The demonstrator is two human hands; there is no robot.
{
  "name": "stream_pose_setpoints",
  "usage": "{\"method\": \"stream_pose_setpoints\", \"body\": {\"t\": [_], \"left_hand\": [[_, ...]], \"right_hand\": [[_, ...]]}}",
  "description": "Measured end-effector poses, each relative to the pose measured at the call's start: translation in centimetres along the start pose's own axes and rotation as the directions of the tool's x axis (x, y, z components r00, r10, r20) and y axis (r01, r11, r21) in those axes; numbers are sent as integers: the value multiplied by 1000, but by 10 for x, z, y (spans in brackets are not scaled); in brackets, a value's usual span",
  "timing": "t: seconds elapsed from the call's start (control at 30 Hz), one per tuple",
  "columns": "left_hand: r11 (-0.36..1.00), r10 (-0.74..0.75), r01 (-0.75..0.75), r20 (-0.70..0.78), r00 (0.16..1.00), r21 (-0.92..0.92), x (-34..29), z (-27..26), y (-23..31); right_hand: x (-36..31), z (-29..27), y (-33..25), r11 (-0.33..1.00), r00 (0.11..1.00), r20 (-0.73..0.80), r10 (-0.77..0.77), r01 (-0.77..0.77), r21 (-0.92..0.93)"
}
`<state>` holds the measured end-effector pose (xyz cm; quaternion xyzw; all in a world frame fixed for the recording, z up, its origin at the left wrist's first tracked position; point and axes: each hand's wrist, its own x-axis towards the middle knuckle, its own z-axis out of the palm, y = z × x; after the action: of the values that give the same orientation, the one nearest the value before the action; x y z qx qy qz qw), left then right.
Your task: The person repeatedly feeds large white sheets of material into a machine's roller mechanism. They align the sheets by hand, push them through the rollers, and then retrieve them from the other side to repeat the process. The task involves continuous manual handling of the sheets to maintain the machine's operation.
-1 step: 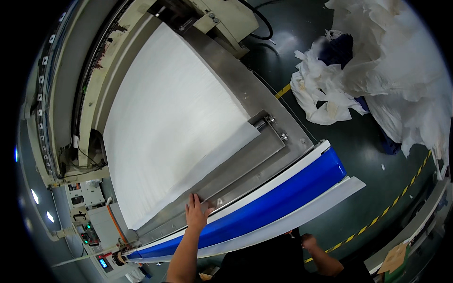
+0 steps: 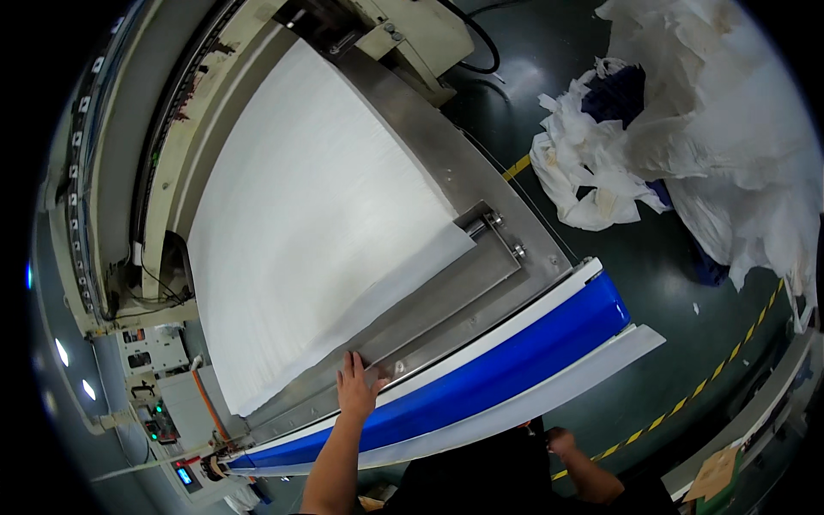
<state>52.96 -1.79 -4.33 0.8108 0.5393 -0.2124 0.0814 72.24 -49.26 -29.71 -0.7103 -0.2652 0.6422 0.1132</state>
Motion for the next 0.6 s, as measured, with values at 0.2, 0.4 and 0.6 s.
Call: {"method": "stream_pose_setpoints", "body": {"t": [0.2,0.4,0.6], "left_hand": [[1000,-21,21,4,1000,4,0,-2,0],[1000,-18,18,-33,999,5,-3,-2,0],[994,44,-58,-145,989,-94,-9,-5,-11]], "right_hand": [[-22,-41,-36,707,904,196,379,-420,570],[-27,-58,-52,729,893,236,383,-449,517],[-36,-71,-69,802,917,122,381,-393,449]]}}
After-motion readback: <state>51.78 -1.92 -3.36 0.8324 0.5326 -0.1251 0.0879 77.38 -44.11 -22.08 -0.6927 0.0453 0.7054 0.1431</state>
